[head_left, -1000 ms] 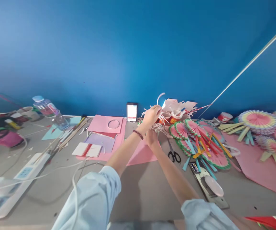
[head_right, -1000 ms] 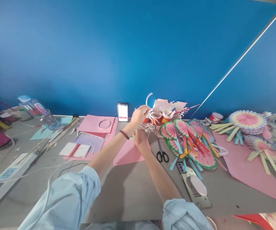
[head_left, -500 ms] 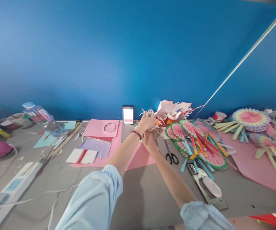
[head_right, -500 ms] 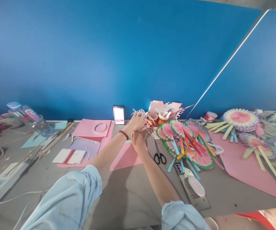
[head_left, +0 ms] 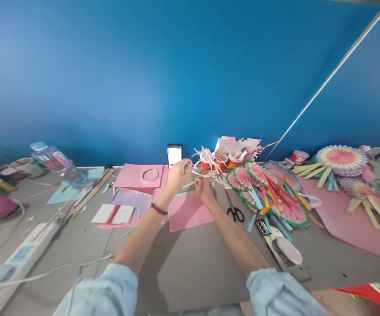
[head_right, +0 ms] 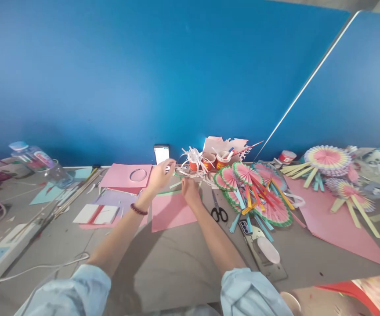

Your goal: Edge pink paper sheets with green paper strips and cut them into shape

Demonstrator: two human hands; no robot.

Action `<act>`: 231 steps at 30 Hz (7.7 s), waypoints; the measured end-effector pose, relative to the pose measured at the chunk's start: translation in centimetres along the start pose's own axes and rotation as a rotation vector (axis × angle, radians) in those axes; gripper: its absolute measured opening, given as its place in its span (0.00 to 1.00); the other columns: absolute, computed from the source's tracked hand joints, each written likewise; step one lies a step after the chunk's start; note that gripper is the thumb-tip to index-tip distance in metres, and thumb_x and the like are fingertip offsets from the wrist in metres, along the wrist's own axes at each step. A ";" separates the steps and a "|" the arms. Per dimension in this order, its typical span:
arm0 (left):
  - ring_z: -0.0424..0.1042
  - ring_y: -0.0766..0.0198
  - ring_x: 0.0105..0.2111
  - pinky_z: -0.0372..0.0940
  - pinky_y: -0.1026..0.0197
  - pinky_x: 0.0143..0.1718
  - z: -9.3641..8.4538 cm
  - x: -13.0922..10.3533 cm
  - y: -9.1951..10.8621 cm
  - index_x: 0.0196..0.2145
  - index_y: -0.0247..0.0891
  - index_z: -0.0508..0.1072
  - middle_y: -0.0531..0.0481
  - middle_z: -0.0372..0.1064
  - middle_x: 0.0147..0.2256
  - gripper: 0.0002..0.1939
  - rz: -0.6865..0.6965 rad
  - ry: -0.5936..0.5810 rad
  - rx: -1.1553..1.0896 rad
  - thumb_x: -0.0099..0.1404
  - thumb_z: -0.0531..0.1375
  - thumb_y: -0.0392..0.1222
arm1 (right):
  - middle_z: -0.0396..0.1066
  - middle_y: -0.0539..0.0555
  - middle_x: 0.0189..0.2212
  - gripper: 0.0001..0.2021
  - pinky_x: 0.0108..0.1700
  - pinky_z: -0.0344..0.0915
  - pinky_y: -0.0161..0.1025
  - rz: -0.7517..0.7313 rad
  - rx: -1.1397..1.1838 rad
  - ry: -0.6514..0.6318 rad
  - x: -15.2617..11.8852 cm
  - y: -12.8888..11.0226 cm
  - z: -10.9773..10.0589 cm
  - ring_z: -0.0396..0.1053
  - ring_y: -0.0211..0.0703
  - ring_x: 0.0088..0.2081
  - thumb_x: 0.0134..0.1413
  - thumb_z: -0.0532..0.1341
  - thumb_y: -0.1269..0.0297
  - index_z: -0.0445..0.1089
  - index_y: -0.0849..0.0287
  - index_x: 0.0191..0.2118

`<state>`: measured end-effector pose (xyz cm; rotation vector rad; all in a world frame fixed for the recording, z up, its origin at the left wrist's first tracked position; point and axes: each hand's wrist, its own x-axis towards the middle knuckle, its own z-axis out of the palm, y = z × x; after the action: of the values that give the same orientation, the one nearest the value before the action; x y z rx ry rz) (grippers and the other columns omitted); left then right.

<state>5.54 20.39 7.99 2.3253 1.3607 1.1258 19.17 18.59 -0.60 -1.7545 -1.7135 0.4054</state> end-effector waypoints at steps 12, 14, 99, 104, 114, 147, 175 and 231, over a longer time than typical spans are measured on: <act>0.71 0.57 0.45 0.63 0.56 0.48 -3.4 -11.8 -6.4 0.41 0.40 0.73 0.45 0.73 0.43 0.16 0.050 -0.334 0.091 0.61 0.49 0.31 | 0.74 0.56 0.34 0.11 0.38 0.66 0.39 0.046 0.328 -0.004 1.7 0.5 -1.4 0.71 0.42 0.33 0.51 0.53 0.72 0.71 0.61 0.38; 0.70 0.56 0.46 0.63 0.55 0.48 -3.3 -12.6 -6.4 0.42 0.39 0.73 0.44 0.73 0.44 0.16 0.073 -0.334 0.096 0.61 0.49 0.30 | 0.74 0.55 0.32 0.11 0.32 0.67 0.37 0.048 0.401 -0.061 1.9 0.3 -2.3 0.71 0.40 0.29 0.52 0.53 0.70 0.72 0.61 0.38; 0.69 0.56 0.51 0.65 0.51 0.51 -3.2 -15.8 -7.0 0.48 0.42 0.72 0.43 0.70 0.50 0.19 0.246 -0.328 -0.122 0.64 0.50 0.31 | 0.64 0.54 0.35 0.12 0.45 0.60 0.39 -0.318 0.139 -0.686 -6.0 -3.1 -1.5 0.62 0.43 0.42 0.46 0.55 0.77 0.67 0.60 0.16; 0.69 0.57 0.50 0.65 0.51 0.51 -3.1 -16.0 -7.1 0.49 0.42 0.71 0.44 0.70 0.50 0.20 0.275 -0.362 -0.052 0.63 0.50 0.30 | 0.64 0.54 0.35 0.12 0.46 0.59 0.40 -0.332 0.114 -0.659 -6.2 -3.0 -1.5 0.61 0.44 0.42 0.45 0.56 0.77 0.67 0.60 0.16; 0.70 0.58 0.49 0.66 0.52 0.50 -3.2 -16.0 -6.9 0.48 0.43 0.72 0.45 0.71 0.49 0.20 0.261 -0.352 -0.077 0.63 0.50 0.30 | 0.66 0.55 0.36 0.12 0.47 0.58 0.41 -0.348 0.039 -0.617 -6.5 -3.2 -1.2 0.62 0.44 0.42 0.46 0.57 0.76 0.69 0.60 0.17; 0.69 0.56 0.49 0.64 0.52 0.49 -3.6 -16.2 -6.5 0.45 0.41 0.73 0.46 0.70 0.49 0.24 0.386 -0.414 0.041 0.53 0.51 0.26 | 0.68 0.56 0.36 0.10 0.47 0.60 0.40 -0.438 -0.064 -0.547 -6.6 -3.1 -0.9 0.64 0.44 0.42 0.50 0.57 0.76 0.73 0.61 0.23; 0.68 0.56 0.48 0.64 0.53 0.47 -4.0 -16.2 -4.9 0.44 0.38 0.69 0.44 0.71 0.45 0.21 0.439 -0.441 0.204 0.53 0.52 0.27 | 0.67 0.57 0.34 0.06 0.43 0.60 0.37 -0.497 -0.247 -0.501 -7.5 -4.3 -1.4 0.62 0.44 0.40 0.49 0.59 0.73 0.72 0.62 0.25; 0.67 0.57 0.45 0.63 0.55 0.44 -3.8 -16.3 -3.8 0.42 0.39 0.71 0.45 0.69 0.42 0.19 0.386 -0.457 0.250 0.55 0.51 0.28 | 0.69 0.58 0.35 0.07 0.42 0.61 0.35 -0.299 -0.288 -0.592 -6.7 -2.1 -3.9 0.65 0.46 0.43 0.50 0.59 0.72 0.71 0.62 0.25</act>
<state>-4.15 8.48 0.38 2.8748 0.9542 0.4585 19.31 11.06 2.21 -1.6242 -2.5216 0.6093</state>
